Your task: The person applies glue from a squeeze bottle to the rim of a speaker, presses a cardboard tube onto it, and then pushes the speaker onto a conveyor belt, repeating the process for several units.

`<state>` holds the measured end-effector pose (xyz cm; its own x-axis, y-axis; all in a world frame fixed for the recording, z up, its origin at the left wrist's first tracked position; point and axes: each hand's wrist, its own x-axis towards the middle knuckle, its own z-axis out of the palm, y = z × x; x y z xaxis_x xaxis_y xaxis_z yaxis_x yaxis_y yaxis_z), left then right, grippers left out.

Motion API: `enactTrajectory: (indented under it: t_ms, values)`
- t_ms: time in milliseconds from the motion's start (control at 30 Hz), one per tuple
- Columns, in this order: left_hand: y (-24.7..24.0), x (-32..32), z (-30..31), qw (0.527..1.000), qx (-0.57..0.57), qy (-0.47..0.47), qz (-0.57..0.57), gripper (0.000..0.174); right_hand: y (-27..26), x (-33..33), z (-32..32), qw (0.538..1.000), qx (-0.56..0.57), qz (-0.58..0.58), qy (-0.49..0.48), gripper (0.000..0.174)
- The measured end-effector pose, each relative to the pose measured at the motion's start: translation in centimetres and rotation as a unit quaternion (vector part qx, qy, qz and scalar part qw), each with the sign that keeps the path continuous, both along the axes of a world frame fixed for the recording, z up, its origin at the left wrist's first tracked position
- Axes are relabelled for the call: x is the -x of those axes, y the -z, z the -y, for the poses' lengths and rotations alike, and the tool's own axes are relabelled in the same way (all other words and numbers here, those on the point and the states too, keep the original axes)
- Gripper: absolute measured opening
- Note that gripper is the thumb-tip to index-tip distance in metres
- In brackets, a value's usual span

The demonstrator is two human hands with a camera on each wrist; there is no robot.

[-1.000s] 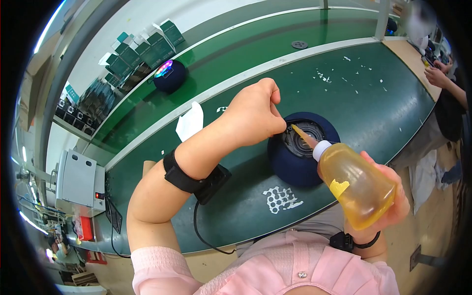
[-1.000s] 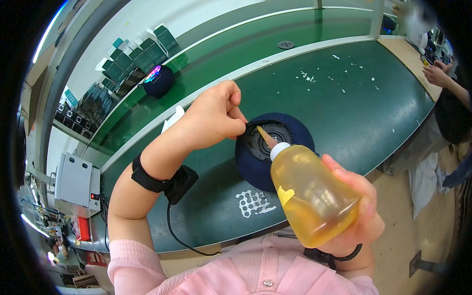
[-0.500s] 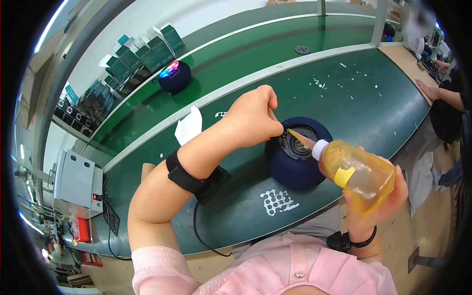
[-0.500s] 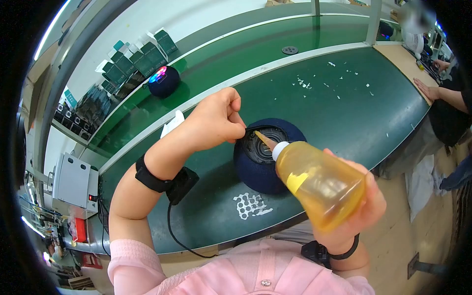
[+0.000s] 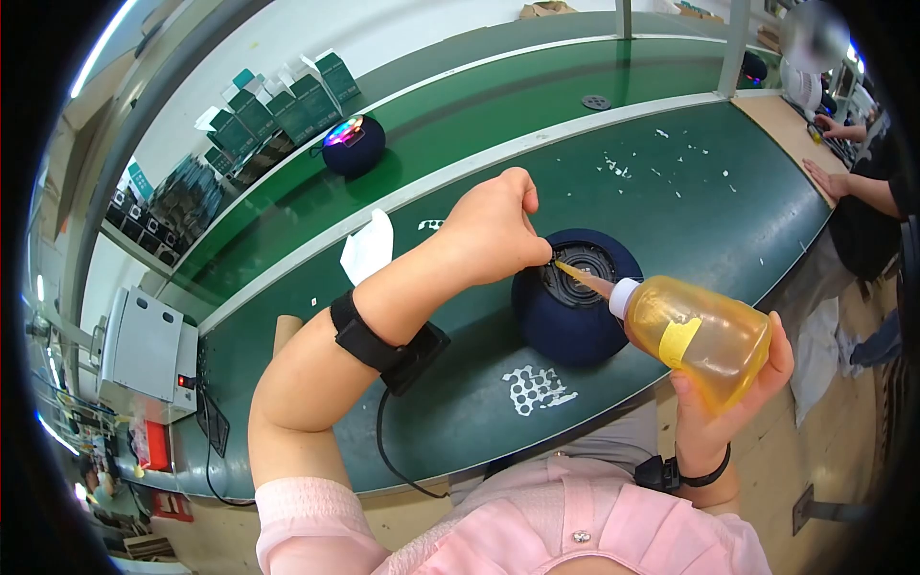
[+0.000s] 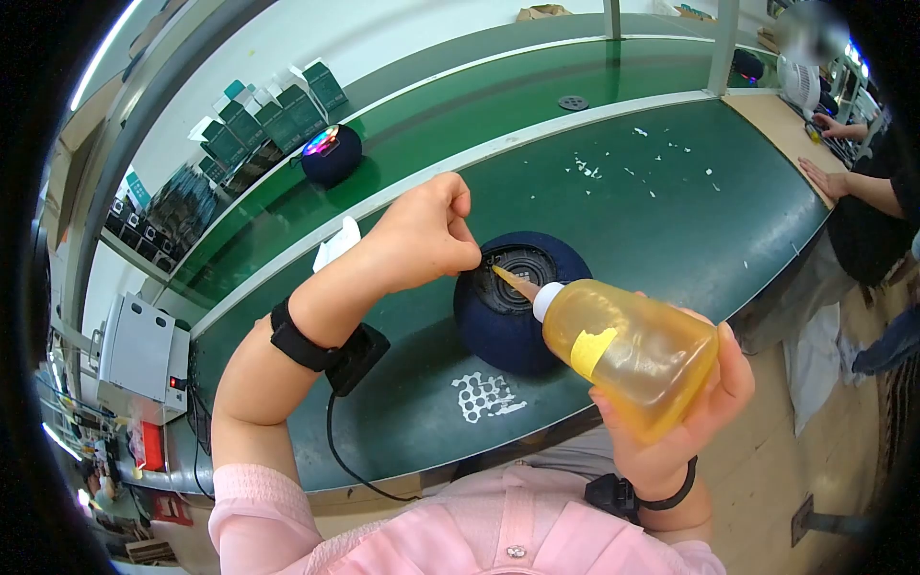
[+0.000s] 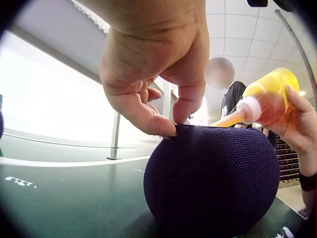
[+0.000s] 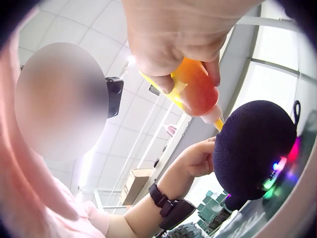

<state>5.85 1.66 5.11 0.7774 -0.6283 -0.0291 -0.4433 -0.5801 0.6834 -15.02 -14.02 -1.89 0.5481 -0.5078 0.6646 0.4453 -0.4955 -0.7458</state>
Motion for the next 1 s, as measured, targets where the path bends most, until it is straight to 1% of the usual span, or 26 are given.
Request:
enactTrajectory:
  t_ms: [233,300,333,367,400,433,467,500,533,600,633,667,700,733,800,833,867,900,933,967,1000]
  values:
    - [0.7,-0.4,-0.3,1.000,0.006,0.013,-0.005,0.033,0.7,0.1,0.8,1.000,-0.020,0.004,-0.016,0.086]
    - [0.7,-0.3,-0.5,1.000,0.014,0.000,-0.024,0.033,1.0,-0.4,0.9,0.996,-0.083,0.031,-0.016,0.082]
    - [0.6,-0.3,-0.7,0.999,0.023,-0.014,-0.044,0.033,1.1,-0.8,1.0,0.996,-0.084,0.032,-0.017,0.082]
    - [0.4,-0.2,-1.1,0.999,0.023,-0.015,-0.043,0.033,1.2,-1.2,1.2,0.987,-0.146,0.052,-0.037,0.079]
    - [0.2,0.1,-1.6,0.995,0.067,-0.034,-0.061,0.032,1.3,-1.6,1.3,0.974,-0.208,0.071,-0.058,0.076]
    - [0.0,0.5,-2.1,0.989,0.111,-0.052,-0.078,0.031,1.6,-1.9,1.5,0.974,-0.208,0.072,-0.059,0.076]
    - [0.0,1.0,-2.8,0.989,0.111,-0.052,-0.077,0.031,2.0,-2.1,1.8,0.955,-0.279,0.066,-0.074,0.071]
    - [0.0,1.6,-3.6,0.981,0.160,-0.046,-0.105,0.030,2.2,-2.2,2.1,0.931,-0.349,0.059,-0.090,0.066]
    - [0.1,2.2,-4.4,0.968,0.209,-0.040,-0.132,0.029,2.2,-2.3,2.5,0.931,-0.348,0.059,-0.090,0.066]
    - [0.4,3.3,-5.9,0.965,0.213,-0.028,-0.148,0.030,2.2,-2.6,3.2,0.899,-0.399,0.040,-0.177,0.052]
    - [0.4,4.2,-6.5,0.964,0.205,-0.027,-0.167,0.032,2.3,-2.7,3.6,0.899,-0.398,0.039,-0.178,0.052]
    - [0.6,5.0,-7.0,0.962,0.197,-0.026,-0.186,0.035,2.3,-2.8,3.9,0.868,-0.446,0.039,-0.216,0.048]
    - [0.9,5.8,-7.3,0.967,0.174,-0.034,-0.182,0.041,2.4,-2.9,4.1,0.832,-0.492,0.038,-0.254,0.045]
    - [1.2,6.5,-7.2,0.974,0.141,-0.044,-0.171,0.053,2.3,-3.1,4.1,0.833,-0.490,0.037,-0.253,0.045]
    - [2.3,7.6,-6.9,0.990,0.086,-0.035,-0.109,0.067,2.3,-3.4,4.1,0.759,-0.594,0.035,-0.263,0.047]
    - [3.2,7.7,-6.6,0.994,0.058,-0.034,-0.091,0.088,2.4,-3.7,4.2,0.760,-0.593,0.035,-0.263,0.047]
    - [4.0,7.9,-6.1,0.993,0.061,-0.034,-0.091,0.088,2.7,-3.9,4.3,0.727,-0.617,0.031,-0.301,0.048]
    - [4.7,8.1,-5.5,0.996,0.075,-0.021,-0.038,0.093,2.9,-4.2,4.4,0.691,-0.638,0.027,-0.338,0.049]
    - [5.1,8.3,-4.9,0.996,0.089,-0.009,0.015,0.098,2.9,-4.4,4.4,0.693,-0.636,0.027,-0.339,0.049]
    - [5.0,8.3,-4.2,0.996,0.077,-0.013,-0.032,0.109,2.8,-4.6,4.2,0.670,-0.647,0.024,-0.364,0.049]
    - [5.5,8.2,-3.8,0.996,0.079,-0.014,-0.031,0.109,2.7,-4.8,4.1,0.646,-0.657,0.021,-0.389,0.049]
